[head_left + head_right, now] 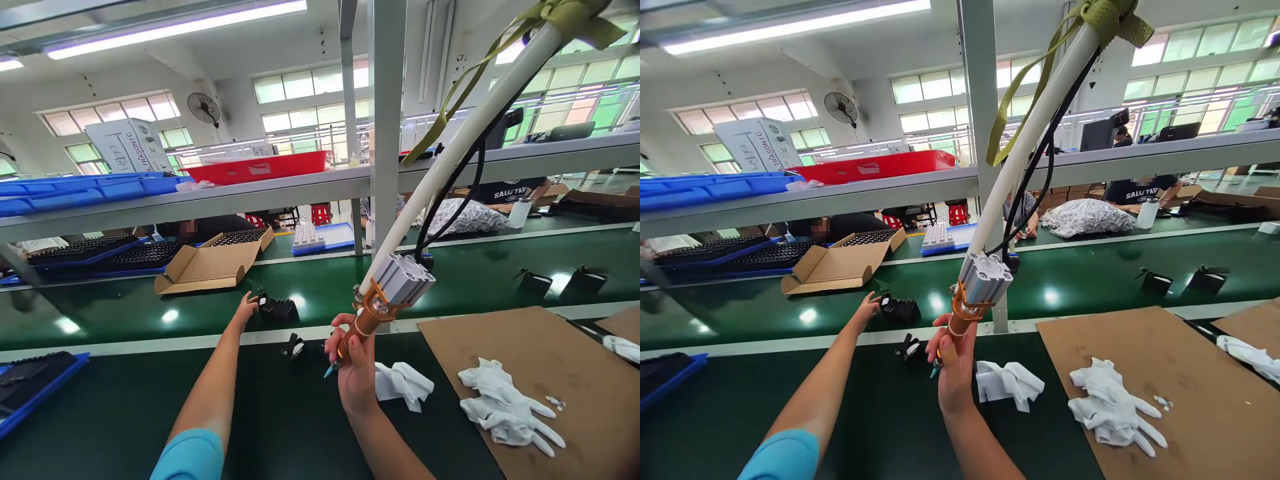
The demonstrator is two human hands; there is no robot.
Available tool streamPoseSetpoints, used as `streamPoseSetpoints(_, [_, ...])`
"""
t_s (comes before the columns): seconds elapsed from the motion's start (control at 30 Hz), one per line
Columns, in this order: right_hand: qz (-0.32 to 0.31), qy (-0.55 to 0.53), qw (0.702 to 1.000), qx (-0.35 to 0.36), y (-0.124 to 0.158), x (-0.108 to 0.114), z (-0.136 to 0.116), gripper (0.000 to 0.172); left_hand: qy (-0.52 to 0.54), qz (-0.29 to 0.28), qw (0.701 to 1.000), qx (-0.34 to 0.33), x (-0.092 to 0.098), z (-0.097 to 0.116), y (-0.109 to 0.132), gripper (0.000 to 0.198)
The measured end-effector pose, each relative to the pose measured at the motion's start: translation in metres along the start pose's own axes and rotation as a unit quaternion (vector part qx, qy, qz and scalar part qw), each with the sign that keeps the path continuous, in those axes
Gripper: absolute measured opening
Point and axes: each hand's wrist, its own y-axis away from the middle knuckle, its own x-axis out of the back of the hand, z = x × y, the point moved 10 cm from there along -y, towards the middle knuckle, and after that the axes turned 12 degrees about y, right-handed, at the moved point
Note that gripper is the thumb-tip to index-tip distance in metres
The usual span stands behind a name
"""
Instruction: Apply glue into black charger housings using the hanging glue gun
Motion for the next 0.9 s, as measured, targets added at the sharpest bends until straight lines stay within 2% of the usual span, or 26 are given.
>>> streamPoseSetpoints(0.17, [0.004,0.000,1.000,0.002,0.001,0.001,0.001,0.030,-0.011,-0.033,0.999,0.000,0.011,-0.002,-0.003,0.035])
streamPoseSetpoints(0.37, [0.016,0.012,1.000,0.008,0.000,0.003,0.001,0.021,-0.037,-0.049,0.998,-0.011,0.019,0.004,-0.003,0.033])
streamPoseSetpoints(0.43, [0.023,0.017,1.000,0.010,0.000,0.004,0.000,0.020,-0.049,-0.026,0.998,-0.021,0.027,0.009,-0.003,0.033])
streamPoseSetpoints(0.53, [0.031,0.021,0.999,0.011,0.000,0.007,-0.001,0.018,-0.065,0.043,0.996,-0.051,0.047,0.024,0.002,0.035])
streamPoseSetpoints(0.6, [0.032,0.024,0.999,0.006,-0.001,0.009,-0.001,0.017,-0.069,0.094,0.990,-0.082,0.062,0.039,0.009,0.046])
streamPoseSetpoints(0.67, [0.034,0.027,0.999,0.006,-0.002,0.011,-0.001,0.017,-0.069,0.130,0.982,-0.117,0.074,0.058,0.021,0.067])
streamPoseSetpoints(0.73, [0.041,0.029,0.999,0.007,-0.003,0.014,-0.001,0.017,-0.068,0.133,0.976,-0.158,0.077,0.082,0.038,0.083])
streamPoseSetpoints(0.8, [0.046,0.030,0.998,0.007,-0.005,0.016,-0.001,0.017,-0.065,0.101,0.972,-0.200,0.070,0.108,0.064,0.090])
streamPoseSetpoints(0.9, [0.047,0.034,0.998,0.005,-0.007,0.018,-0.001,0.017,-0.061,0.022,0.967,-0.245,0.047,0.141,0.124,0.091])
